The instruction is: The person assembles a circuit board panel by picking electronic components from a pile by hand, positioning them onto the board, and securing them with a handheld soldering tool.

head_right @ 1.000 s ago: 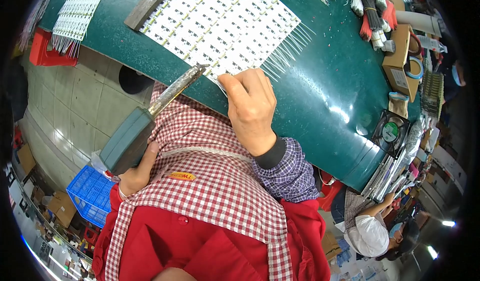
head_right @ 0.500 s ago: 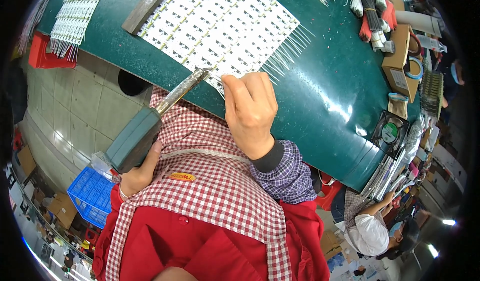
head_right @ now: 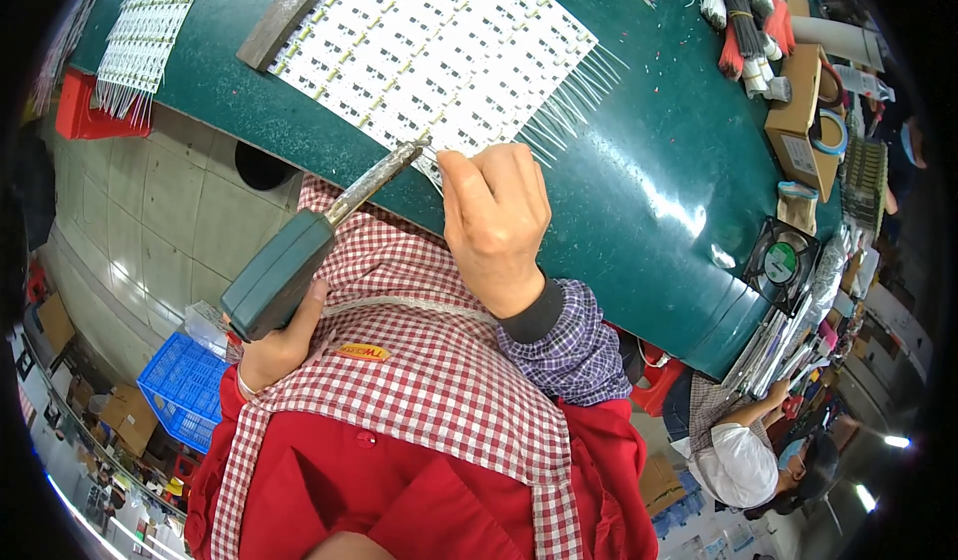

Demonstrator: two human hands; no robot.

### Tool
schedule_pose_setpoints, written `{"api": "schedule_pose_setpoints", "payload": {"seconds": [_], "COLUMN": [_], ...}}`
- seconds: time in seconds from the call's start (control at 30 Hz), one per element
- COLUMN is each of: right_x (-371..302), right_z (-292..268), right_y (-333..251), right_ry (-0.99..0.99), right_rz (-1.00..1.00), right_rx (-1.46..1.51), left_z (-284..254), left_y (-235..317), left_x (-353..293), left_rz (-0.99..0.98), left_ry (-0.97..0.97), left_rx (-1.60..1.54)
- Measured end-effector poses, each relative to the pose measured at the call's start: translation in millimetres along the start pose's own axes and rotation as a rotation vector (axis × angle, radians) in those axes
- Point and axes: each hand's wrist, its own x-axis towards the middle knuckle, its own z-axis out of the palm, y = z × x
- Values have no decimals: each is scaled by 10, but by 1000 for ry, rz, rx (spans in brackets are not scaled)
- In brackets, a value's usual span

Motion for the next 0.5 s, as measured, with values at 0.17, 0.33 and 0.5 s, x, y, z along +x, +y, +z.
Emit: {"api": "schedule_pose_setpoints", "payload": {"seconds": [0.17, 0.33, 0.5], "right_x": [5, 9, 75], "right_z": [3, -11, -74], "right_y": [-3, -17, -73], "right_ry": [1, -1, 51], "right_rz": [-2, 2, 36], "right_rx": [1, -10, 51], "left_z": [48, -7, -16], "left_y": [-69, -25, -10], "left_x": [-93, -82, -60], "left_rz": [-22, -35, -4], "left_ry": [69, 59, 67], "left_rx": [-68, -40, -22]}}
